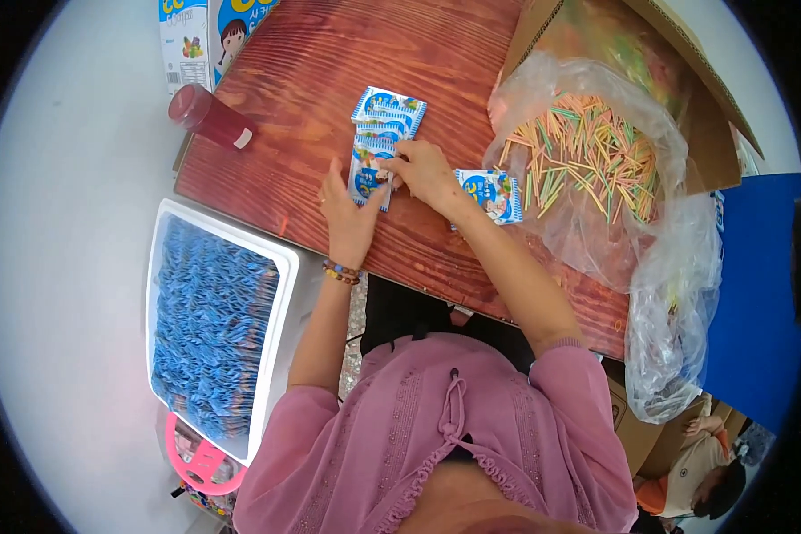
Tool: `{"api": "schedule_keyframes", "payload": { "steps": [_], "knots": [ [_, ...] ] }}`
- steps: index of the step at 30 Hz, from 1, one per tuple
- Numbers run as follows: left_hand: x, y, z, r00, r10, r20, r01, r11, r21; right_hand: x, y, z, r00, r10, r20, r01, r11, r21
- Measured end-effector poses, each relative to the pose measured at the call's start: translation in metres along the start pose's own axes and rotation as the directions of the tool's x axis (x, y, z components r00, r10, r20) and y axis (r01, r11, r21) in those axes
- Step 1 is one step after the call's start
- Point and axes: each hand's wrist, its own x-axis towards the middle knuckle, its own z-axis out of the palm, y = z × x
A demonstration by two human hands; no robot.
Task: Secure individual packets with rubber bands and sort them into a bin.
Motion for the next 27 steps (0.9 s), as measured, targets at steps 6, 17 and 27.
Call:
{"api": "schedule_keyframes", "payload": {
  "steps": [6,17,27],
  "knots": [
    [0.001,0.013,0.030,0.998,0.062,-0.002,-0.062,0.992,0.108,-0.012,0.024,-0.008,0.919,-0.279,-0.278,0.309,0.949,0.068],
    [0.012,0.003,0.033,0.987,0.158,-0.029,-0.157,0.987,0.028,-0.111,0.076,-0.111,0.940,-0.224,-0.257,0.057,0.847,-0.529],
    [0.005,0.016,0.033,0.988,0.156,-0.014,-0.155,0.987,0.039,-0.102,0.105,-0.109,0.893,-0.145,-0.425,0.092,0.986,-0.143]
  ]
}}
